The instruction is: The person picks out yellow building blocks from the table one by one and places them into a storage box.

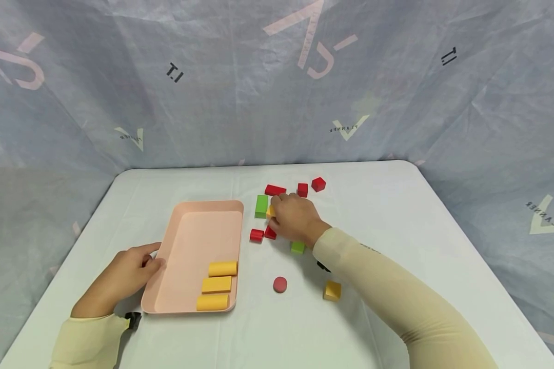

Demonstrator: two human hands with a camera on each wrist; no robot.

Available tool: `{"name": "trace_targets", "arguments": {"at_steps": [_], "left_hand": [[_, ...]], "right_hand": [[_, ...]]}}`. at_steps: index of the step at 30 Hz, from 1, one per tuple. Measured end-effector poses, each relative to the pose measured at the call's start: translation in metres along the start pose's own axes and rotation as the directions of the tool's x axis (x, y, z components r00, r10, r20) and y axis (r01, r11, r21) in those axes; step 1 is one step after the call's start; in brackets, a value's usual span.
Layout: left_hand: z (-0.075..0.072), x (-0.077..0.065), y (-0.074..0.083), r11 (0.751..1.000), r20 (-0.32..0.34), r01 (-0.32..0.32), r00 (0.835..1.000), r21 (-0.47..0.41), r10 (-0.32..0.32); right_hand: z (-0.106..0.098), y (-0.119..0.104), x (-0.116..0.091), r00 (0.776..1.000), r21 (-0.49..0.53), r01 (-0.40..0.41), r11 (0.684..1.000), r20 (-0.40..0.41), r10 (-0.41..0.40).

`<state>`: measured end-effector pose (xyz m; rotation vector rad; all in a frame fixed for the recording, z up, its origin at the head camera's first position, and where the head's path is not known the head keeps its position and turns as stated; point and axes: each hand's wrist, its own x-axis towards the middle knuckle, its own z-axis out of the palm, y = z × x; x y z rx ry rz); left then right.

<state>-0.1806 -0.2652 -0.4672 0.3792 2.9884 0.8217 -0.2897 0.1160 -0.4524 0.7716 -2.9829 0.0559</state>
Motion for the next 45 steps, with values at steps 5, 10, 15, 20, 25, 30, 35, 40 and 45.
{"name": "trace_targets", "arguments": {"at_steps": [5, 10, 15, 20, 25, 30, 35, 40, 45], "left_hand": [[-0.001, 0.000, 0.000, 1.000, 0.002, 0.002, 1.000, -0.001, -0.002], [-0.001, -0.001, 0.001, 1.000, 0.001, -0.003, 1.000, -0.001, 0.003], [-0.001, -0.001, 0.001, 1.000, 0.000, -0.004, 1.000, 0.002, 0.004], [-0.001, -0.001, 0.002, 1.000, 0.001, 0.002, 1.000, 0.001, -0.002], [-0.001, -0.001, 0.001, 1.000, 0.006, 0.001, 1.000, 0.000, -0.001], [-0.001, -0.001, 0.000, 1.000, 0.002, 0.003, 1.000, 0.001, -0.003], [-0.002, -0.002, 0.001, 1.000, 0.004, 0.004, 1.000, -0.002, -0.004], [-0.001, -0.002, 0.002, 1.000, 0.005, 0.010, 1.000, -0.002, -0.010], [-0.001, -0.001, 0.002, 1.000, 0.003, 0.010, 1.000, -0.001, -0.010]], "right_hand": [[-0.002, -0.002, -0.001, 1.000, 0.001, 0.003, 1.000, -0.005, -0.003], [-0.002, -0.004, -0.002, 1.000, -0.003, 0.001, 1.000, -0.022, -0.001], [-0.006, -0.009, -0.004, 1.000, 0.012, 0.008, 1.000, -0.024, -0.008], [-0.009, -0.014, -0.004, 0.999, 0.008, 0.022, 1.000, -0.042, -0.022], [-0.012, -0.015, -0.005, 0.999, 0.011, 0.022, 1.000, -0.049, -0.022], [-0.016, -0.015, -0.005, 0.998, 0.028, 0.004, 1.000, -0.066, -0.003], [-0.018, -0.016, -0.005, 0.997, 0.039, -0.003, 0.999, -0.074, 0.006], [-0.018, -0.017, -0.007, 0.998, 0.039, 0.002, 0.999, -0.060, 0.001], [-0.018, -0.020, -0.008, 0.998, 0.029, 0.015, 0.999, -0.053, -0.014]]}}
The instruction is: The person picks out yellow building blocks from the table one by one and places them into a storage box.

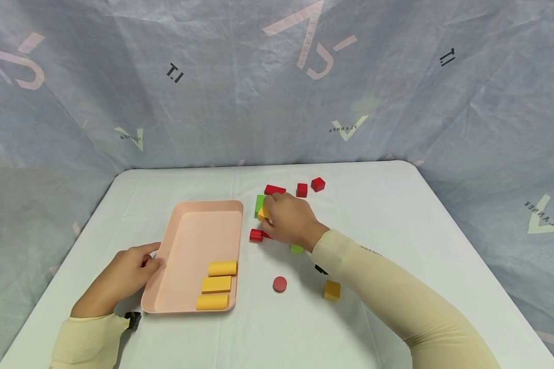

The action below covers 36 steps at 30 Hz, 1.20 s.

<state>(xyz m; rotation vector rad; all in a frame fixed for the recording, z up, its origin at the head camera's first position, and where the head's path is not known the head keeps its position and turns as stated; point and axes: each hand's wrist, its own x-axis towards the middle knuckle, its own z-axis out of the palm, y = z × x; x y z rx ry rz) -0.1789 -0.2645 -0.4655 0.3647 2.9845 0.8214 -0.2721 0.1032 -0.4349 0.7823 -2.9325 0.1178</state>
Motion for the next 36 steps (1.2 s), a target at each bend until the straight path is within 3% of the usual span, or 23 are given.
{"name": "trace_targets", "arguments": {"at_steps": [13, 36], "left_hand": [[-0.001, -0.001, 0.000, 1.000, 0.000, -0.008, 1.000, -0.009, 0.008], [0.000, 0.000, -0.002, 1.000, -0.009, -0.017, 1.000, -0.011, 0.017]], "right_hand": [[-0.003, -0.007, -0.003, 0.995, 0.015, 0.083, 0.996, -0.056, -0.082], [-0.005, -0.019, -0.009, 0.990, 0.021, 0.128, 0.992, -0.064, -0.127]]}}
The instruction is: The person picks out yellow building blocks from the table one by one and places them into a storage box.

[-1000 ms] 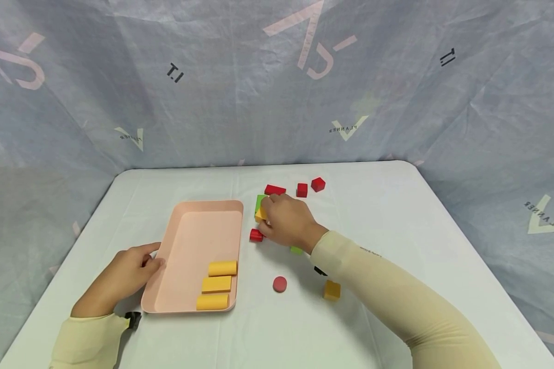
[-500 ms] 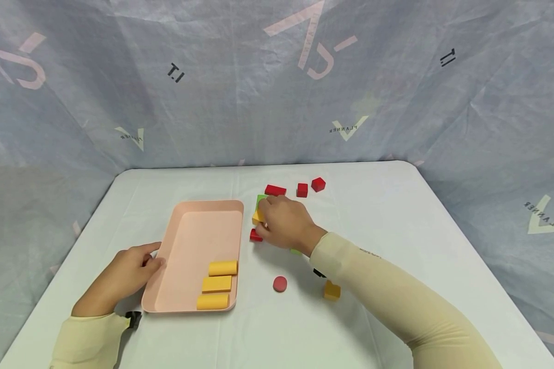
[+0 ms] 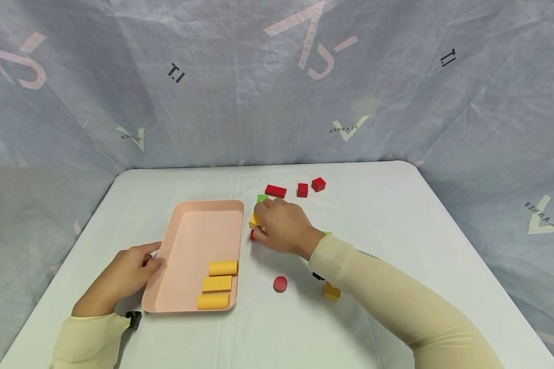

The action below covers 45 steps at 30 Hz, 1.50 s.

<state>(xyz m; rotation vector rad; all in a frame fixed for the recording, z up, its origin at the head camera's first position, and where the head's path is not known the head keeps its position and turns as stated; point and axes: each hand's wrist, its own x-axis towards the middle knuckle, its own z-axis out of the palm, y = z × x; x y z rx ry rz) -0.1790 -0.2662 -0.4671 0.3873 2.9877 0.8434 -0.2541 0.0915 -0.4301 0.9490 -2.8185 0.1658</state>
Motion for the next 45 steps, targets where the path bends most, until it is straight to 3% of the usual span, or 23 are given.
{"name": "trace_targets", "arguments": {"at_steps": [17, 45], "left_hand": [[0.000, 0.000, 0.000, 1.000, -0.004, 0.002, 1.000, 0.009, -0.002], [0.000, 0.000, 0.000, 1.000, 0.007, 0.012, 1.000, 0.005, -0.012]], "right_hand": [[0.001, -0.007, -0.001, 1.000, 0.000, 0.017, 1.000, 0.015, -0.017], [0.007, -0.014, -0.003, 0.997, 0.053, 0.075, 0.996, -0.026, -0.073]]}}
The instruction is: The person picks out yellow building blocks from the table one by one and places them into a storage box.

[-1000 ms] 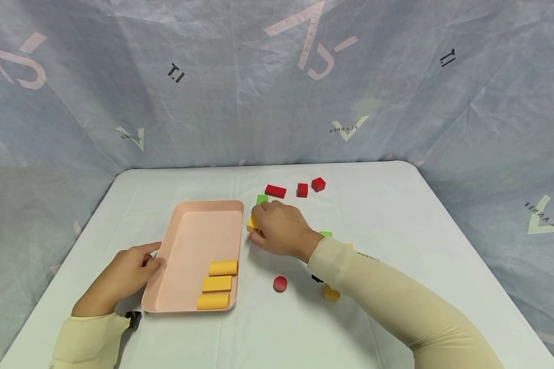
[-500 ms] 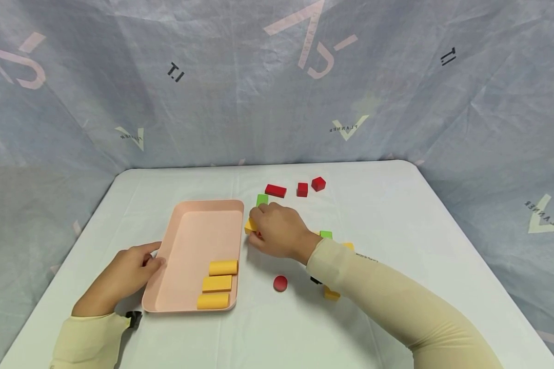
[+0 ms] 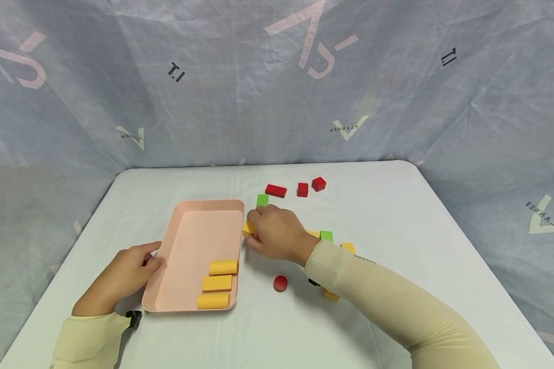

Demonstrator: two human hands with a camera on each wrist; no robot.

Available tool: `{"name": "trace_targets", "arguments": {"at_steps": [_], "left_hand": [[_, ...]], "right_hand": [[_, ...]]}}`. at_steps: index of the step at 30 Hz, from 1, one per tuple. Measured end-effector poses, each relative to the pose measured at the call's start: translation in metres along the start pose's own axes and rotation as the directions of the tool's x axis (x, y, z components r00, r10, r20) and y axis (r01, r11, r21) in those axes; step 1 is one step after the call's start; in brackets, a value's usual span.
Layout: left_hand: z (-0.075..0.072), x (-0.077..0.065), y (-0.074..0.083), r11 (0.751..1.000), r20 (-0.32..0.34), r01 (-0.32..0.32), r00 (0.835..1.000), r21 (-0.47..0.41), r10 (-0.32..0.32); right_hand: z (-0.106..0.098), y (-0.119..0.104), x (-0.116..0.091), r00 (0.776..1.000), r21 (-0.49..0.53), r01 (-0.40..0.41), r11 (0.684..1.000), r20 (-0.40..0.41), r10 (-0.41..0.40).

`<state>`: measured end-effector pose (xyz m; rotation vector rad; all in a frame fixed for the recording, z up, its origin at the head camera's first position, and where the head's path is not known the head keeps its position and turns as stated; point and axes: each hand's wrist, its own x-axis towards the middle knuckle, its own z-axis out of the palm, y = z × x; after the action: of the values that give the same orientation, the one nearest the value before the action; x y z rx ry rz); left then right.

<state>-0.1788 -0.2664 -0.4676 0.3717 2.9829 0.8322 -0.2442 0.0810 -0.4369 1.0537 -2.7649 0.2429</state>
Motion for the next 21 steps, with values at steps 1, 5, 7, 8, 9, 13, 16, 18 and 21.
{"name": "trace_targets", "arguments": {"at_steps": [1, 5, 7, 8, 9, 13, 16, 18, 21], "left_hand": [[0.0002, 0.0001, 0.0000, 1.000, 0.000, 0.000, 1.000, 0.000, 0.000], [0.0004, 0.0004, 0.0003, 1.000, 0.000, 0.002, 1.000, -0.002, -0.002], [0.0002, 0.0004, 0.0002, 1.000, 0.003, 0.005, 1.000, -0.006, -0.005], [0.0000, 0.0003, 0.0002, 1.000, 0.005, 0.007, 1.000, -0.008, -0.007], [-0.0001, 0.0003, 0.0001, 1.000, 0.006, 0.010, 1.000, -0.008, -0.010], [-0.0006, -0.0001, -0.0002, 1.000, 0.011, 0.016, 1.000, -0.011, -0.016], [-0.0007, -0.0001, -0.0001, 1.000, 0.015, 0.017, 1.000, -0.013, -0.017], [-0.0010, -0.0001, 0.0000, 1.000, 0.017, 0.018, 1.000, -0.014, -0.018], [-0.0014, -0.0001, 0.0003, 1.000, 0.020, 0.023, 1.000, -0.015, -0.023]], "right_hand": [[0.0003, -0.0002, 0.0000, 1.000, 0.001, 0.002, 1.000, -0.001, -0.002], [0.0008, -0.0013, 0.0001, 1.000, 0.005, 0.009, 1.000, -0.005, -0.009], [0.0005, -0.0027, 0.0003, 1.000, 0.009, 0.010, 1.000, -0.004, -0.010], [0.0006, -0.0035, 0.0002, 1.000, 0.010, 0.011, 1.000, -0.004, -0.011], [0.0006, -0.0045, 0.0002, 1.000, 0.012, 0.015, 1.000, -0.004, -0.015], [0.0024, -0.0075, -0.0001, 0.999, 0.014, 0.035, 0.999, -0.007, -0.035], [0.0038, -0.0087, -0.0002, 0.999, 0.012, 0.048, 0.999, -0.010, -0.048], [0.0042, -0.0091, 0.0001, 0.999, 0.007, 0.051, 0.999, -0.012, -0.051], [0.0036, -0.0101, 0.0005, 0.998, 0.007, 0.056, 0.998, -0.017, -0.055]]}}
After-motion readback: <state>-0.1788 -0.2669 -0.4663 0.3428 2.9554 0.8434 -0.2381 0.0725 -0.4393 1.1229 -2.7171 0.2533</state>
